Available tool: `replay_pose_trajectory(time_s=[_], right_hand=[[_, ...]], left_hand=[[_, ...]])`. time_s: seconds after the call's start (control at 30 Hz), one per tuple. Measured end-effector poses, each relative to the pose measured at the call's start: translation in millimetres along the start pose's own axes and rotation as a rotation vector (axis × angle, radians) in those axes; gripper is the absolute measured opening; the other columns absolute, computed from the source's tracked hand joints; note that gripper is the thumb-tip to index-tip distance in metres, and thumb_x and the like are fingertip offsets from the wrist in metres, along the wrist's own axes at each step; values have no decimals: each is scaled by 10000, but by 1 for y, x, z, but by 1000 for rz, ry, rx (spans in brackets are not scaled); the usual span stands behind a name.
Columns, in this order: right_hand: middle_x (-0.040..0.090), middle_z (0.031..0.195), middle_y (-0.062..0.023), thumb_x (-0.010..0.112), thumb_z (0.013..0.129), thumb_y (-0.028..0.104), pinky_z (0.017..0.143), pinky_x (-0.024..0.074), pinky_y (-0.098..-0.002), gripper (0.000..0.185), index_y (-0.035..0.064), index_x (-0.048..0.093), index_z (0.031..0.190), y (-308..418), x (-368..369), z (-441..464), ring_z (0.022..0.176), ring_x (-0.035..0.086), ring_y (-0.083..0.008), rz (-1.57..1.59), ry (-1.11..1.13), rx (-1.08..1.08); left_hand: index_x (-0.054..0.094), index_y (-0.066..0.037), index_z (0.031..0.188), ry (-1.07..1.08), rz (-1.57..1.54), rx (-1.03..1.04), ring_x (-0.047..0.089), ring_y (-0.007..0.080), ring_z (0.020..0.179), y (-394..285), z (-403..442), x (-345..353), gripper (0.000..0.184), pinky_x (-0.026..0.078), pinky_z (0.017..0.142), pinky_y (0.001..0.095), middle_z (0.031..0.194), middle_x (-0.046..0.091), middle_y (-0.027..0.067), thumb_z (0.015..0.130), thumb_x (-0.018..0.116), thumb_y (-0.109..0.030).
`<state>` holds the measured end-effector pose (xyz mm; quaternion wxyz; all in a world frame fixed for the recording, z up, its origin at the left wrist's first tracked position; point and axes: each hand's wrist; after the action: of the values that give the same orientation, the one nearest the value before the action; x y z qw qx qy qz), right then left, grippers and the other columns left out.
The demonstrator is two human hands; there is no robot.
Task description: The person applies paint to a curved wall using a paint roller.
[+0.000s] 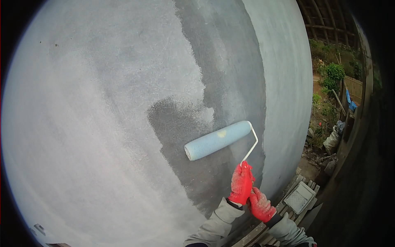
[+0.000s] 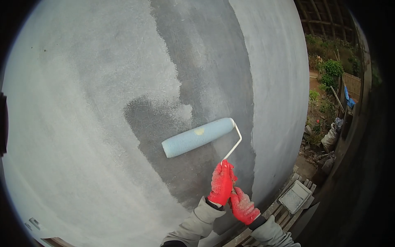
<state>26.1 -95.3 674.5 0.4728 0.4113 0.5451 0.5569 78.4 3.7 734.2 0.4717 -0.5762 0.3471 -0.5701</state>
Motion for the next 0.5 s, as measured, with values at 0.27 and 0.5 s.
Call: replay_pose_trajectory(time_s=[0.27,0.5], right_hand=[[531,617,-47,427,982,252,508,421,-356,231,54,525,914,80,-7,43,510,529,-181,-79,-101,-234],[595,652,-131,442,956,275,565,456,-413,266,25,533,944,-15,14,-1,581,605,-297,-327,-180,-304]], left_hand=[[530,-2,1197,59,100,380,554,135,935,-61,12,11,330,445,876,289,1060,601,78,1032,418,-265],[456,-5,1329,73,190,147,537,150,1065,19,-13,-23,367,417,949,293,1200,580,99,1021,446,-204]])
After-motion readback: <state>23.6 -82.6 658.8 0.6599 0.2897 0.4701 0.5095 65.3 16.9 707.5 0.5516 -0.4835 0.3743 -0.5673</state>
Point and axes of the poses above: each hand's wrist, its own z-axis towards the middle knuckle, its own x-axis out of the palm, y = z × x
